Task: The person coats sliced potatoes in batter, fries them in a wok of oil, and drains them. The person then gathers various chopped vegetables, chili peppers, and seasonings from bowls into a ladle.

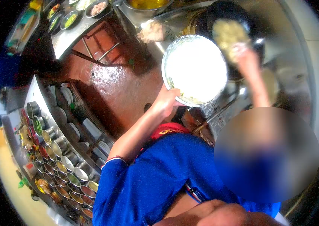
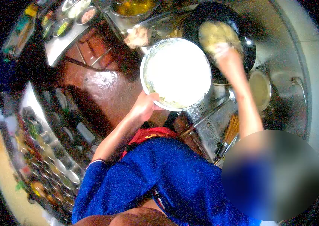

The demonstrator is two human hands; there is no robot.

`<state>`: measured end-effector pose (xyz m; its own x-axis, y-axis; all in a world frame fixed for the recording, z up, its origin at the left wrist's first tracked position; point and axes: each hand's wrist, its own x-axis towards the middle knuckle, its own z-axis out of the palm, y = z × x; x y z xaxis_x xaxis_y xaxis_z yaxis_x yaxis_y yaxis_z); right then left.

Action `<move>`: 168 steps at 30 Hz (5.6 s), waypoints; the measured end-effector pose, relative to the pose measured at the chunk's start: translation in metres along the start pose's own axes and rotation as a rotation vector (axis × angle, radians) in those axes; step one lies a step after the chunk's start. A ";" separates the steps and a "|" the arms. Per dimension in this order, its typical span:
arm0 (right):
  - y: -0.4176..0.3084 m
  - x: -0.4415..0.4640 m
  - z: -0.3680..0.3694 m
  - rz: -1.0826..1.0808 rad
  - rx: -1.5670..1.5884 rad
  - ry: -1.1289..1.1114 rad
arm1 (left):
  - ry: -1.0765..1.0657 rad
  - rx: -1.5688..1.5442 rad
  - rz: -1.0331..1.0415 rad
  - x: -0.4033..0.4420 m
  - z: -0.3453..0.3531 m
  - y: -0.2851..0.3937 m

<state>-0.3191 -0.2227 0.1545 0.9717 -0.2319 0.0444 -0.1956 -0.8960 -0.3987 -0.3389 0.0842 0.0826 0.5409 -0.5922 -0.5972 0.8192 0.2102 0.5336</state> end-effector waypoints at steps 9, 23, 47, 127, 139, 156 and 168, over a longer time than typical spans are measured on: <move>-0.061 -0.060 0.081 0.092 0.264 -0.243 | -0.048 -0.037 0.012 -0.004 -0.002 0.008; -0.093 -0.057 0.068 -0.080 0.208 -0.538 | -0.104 -0.014 0.044 -0.009 -0.004 0.001; 0.028 -0.020 0.027 0.208 0.053 0.091 | -0.127 -0.043 0.001 0.000 -0.003 -0.014; -0.094 -0.083 0.139 -0.273 0.282 -0.111 | 0.012 0.010 0.127 0.004 0.003 -0.008; 0.007 -0.041 0.042 0.566 1.420 0.131 | -0.034 -0.030 0.075 0.008 0.028 0.003; 0.233 0.085 -0.049 0.318 -0.448 0.060 | 0.009 0.000 0.044 -0.017 0.012 0.008; 0.176 0.094 -0.064 0.198 -0.587 0.302 | -0.043 -0.023 0.053 -0.025 0.000 0.011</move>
<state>-0.2710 -0.4264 0.1472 0.8475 -0.4318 0.3088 -0.4878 -0.8629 0.1323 -0.3440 0.1014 0.1036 0.5755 -0.6126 -0.5418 0.7940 0.2597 0.5497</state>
